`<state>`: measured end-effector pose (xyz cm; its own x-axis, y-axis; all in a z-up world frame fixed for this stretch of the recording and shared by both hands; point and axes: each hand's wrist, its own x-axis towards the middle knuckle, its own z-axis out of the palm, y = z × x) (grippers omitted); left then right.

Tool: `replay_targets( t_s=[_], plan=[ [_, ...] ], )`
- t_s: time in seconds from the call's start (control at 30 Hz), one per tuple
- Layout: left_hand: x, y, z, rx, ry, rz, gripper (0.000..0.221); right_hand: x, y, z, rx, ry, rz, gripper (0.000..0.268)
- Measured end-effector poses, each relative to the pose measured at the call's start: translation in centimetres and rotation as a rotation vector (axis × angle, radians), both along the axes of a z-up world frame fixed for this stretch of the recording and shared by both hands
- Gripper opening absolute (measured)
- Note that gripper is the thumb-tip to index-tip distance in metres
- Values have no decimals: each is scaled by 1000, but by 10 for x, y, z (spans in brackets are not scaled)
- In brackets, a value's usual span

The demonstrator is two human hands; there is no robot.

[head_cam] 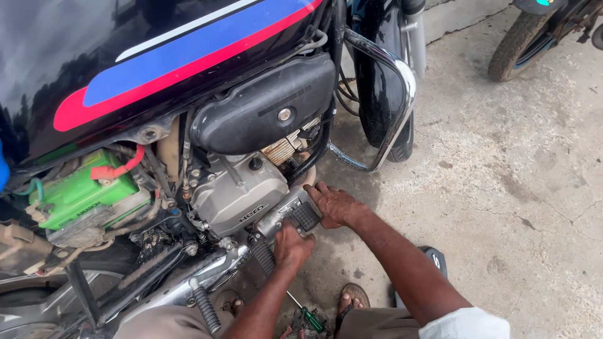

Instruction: Repairing or adjusting components on a motorcycle engine and battery compartment.

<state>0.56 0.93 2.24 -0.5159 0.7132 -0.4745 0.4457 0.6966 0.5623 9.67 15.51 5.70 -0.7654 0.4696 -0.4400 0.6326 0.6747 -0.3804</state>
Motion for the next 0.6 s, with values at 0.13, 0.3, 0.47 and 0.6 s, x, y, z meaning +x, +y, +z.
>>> replay_targets(
  t_s=[0.13, 0.3, 0.47, 0.6],
  plan=[
    [-6, 16, -49, 273, -97, 62, 76, -8, 2, 18, 206, -177, 249, 86],
    [-14, 20, -38, 321, -145, 61, 85, -5, 6, -1, 184, -83, 298, 83],
    [-23, 22, -35, 331, -75, -55, 78, -5, 18, -28, 116, 71, 301, 69],
    [-22, 22, -41, 281, -46, -108, 72, -4, 19, -34, 2, 83, 259, 57]
  ],
)
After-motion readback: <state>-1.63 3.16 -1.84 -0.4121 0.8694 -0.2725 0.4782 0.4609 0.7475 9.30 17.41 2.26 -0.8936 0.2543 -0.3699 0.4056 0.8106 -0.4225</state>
